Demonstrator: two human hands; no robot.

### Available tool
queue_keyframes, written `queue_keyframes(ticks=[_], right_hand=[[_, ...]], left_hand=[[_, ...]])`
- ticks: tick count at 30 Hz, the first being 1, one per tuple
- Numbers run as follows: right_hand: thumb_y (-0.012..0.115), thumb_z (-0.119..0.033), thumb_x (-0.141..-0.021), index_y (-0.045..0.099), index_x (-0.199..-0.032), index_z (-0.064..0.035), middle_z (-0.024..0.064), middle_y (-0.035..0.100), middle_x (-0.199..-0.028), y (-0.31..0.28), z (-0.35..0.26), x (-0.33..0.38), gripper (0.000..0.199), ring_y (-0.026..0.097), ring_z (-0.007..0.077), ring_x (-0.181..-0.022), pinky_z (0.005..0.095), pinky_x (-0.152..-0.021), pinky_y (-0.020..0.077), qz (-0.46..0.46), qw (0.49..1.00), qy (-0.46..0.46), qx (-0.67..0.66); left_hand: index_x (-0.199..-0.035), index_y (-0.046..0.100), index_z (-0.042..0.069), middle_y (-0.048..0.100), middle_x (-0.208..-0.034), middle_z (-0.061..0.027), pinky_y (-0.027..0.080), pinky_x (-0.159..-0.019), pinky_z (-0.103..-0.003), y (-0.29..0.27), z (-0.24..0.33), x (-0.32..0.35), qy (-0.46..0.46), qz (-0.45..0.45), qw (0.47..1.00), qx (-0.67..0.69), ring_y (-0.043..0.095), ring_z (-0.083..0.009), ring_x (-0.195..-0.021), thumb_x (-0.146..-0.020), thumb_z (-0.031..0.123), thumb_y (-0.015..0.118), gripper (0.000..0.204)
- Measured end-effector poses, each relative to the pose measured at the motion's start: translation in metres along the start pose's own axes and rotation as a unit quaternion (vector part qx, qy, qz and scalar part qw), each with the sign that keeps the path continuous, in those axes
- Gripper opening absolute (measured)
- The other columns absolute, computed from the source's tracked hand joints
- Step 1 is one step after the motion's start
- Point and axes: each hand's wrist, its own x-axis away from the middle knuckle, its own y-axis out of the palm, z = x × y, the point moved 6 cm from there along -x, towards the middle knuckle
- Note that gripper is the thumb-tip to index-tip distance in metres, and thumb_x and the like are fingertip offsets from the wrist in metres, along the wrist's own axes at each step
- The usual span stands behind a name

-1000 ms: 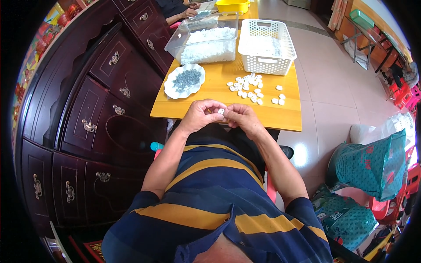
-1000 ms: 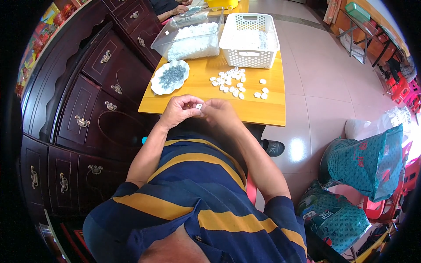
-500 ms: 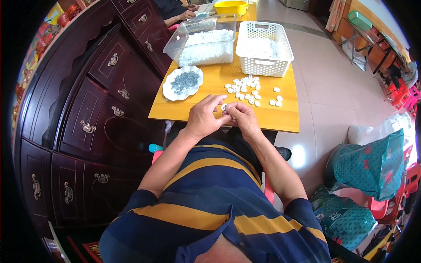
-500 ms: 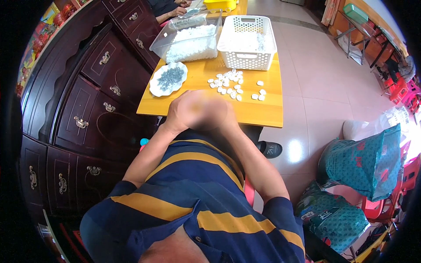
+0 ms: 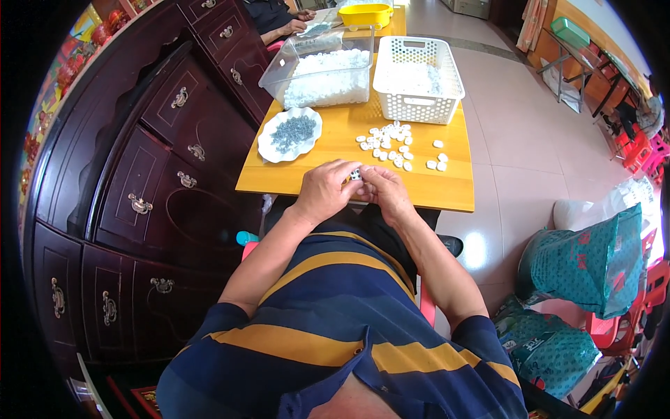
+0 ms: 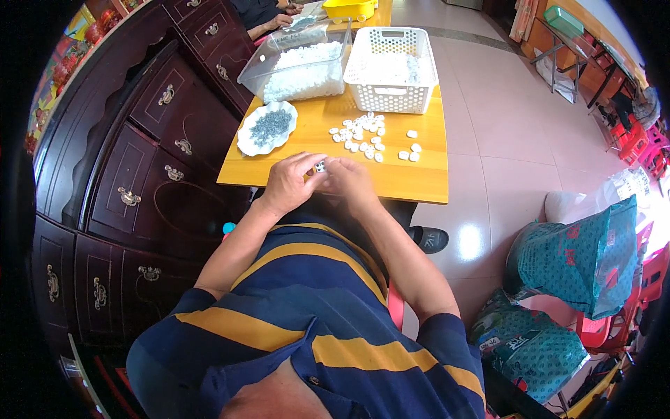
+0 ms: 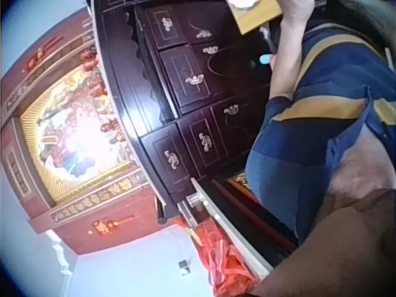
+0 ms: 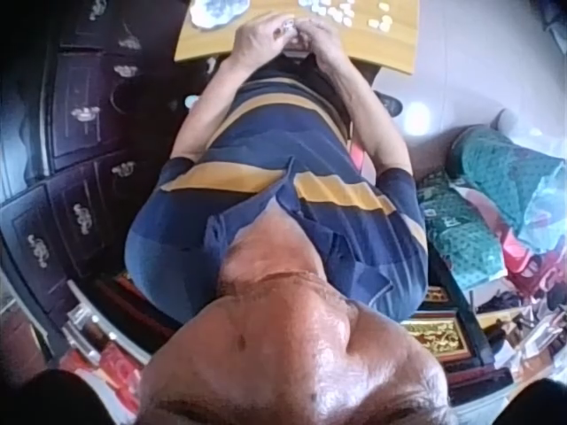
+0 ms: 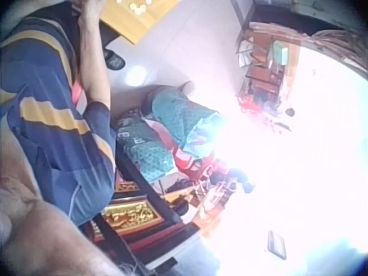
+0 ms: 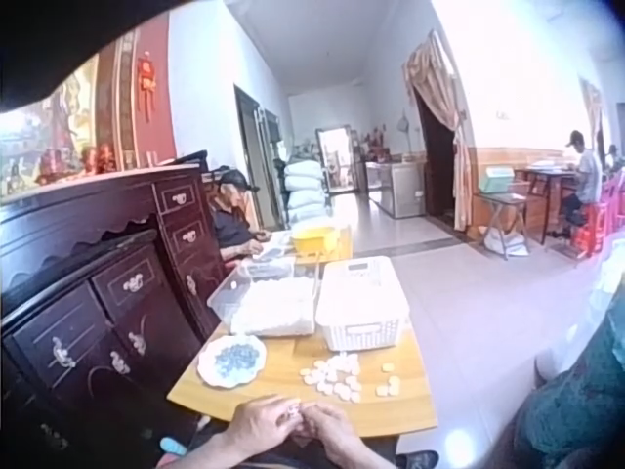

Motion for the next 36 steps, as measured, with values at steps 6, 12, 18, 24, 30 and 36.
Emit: queue_keyframes(ticks=[6,12,18,24,30,36], right_hand=[[0.063,-0.030,-0.102,0.070,-0.104,-0.0048,-0.0002,0.068,-0.086,0.003,-0.002,0.003,0.026,0.059,0.0063,-0.076,0.0220,-0.071,0.0478,0.019,0.999,-0.030,0.025],[0.065,-0.029,-0.101,0.072,-0.099,-0.0040,-0.0001,0.068,-0.087,0.004,-0.004,0.005,0.026,0.058,0.0064,-0.077,0.0228,-0.072,0.0479,0.025,0.998,-0.039,0.042],[0.065,-0.028,-0.101,0.072,-0.097,-0.0029,0.0007,0.068,-0.084,0.003,-0.005,0.003,0.026,0.059,0.0068,-0.073,0.0231,-0.069,0.0481,0.024,0.998,-0.045,0.036],[0.065,-0.026,-0.101,0.071,-0.094,-0.0026,0.0003,0.067,-0.082,0.005,-0.008,0.005,0.025,0.059,0.0066,-0.072,0.0226,-0.068,0.0473,0.035,0.998,-0.051,0.032],[0.067,-0.027,-0.101,0.070,-0.089,-0.0090,-0.0051,0.061,-0.074,0.009,-0.009,0.006,0.022,0.052,0.0029,-0.066,0.0194,-0.061,0.0421,0.048,0.995,-0.081,0.037],[0.068,-0.026,-0.100,0.070,-0.088,-0.0089,-0.0055,0.060,-0.074,0.012,-0.010,0.007,0.021,0.049,0.0027,-0.066,0.0201,-0.062,0.0404,0.050,0.994,-0.091,0.029]], left_hand=[[-0.111,0.071,0.003,0.073,-0.098,-0.0142,0.056,-0.076,-0.040,-0.001,0.001,-0.001,0.003,-0.015,1.000,-0.003,0.070,-0.0341,-0.087,-0.084,0.011,0.077,0.029],[-0.111,0.071,0.003,0.073,-0.098,-0.0145,0.056,-0.076,-0.041,0.000,-0.001,0.001,0.006,-0.011,1.000,-0.007,0.070,-0.0350,-0.088,-0.084,0.010,0.076,0.029],[-0.108,0.073,0.002,0.074,-0.096,-0.0141,0.057,-0.070,-0.037,-0.001,-0.002,0.000,-0.003,0.004,1.000,0.025,0.072,-0.0299,-0.079,-0.084,0.010,0.077,0.026],[-0.107,0.073,0.001,0.074,-0.095,-0.0139,0.056,-0.067,-0.035,-0.001,-0.001,0.001,-0.016,0.021,0.999,0.038,0.071,-0.0270,-0.075,-0.082,0.011,0.079,0.028],[-0.107,0.074,0.002,0.074,-0.095,-0.0139,0.057,-0.069,-0.035,-0.003,0.002,0.001,-0.009,0.046,0.999,0.012,0.072,-0.0271,-0.076,-0.082,0.010,0.077,0.027],[-0.103,0.073,0.004,0.074,-0.093,-0.0124,0.058,-0.073,-0.040,-0.002,0.003,0.002,0.002,0.070,0.997,-0.013,0.072,-0.0312,-0.085,-0.080,0.013,0.077,0.025]])
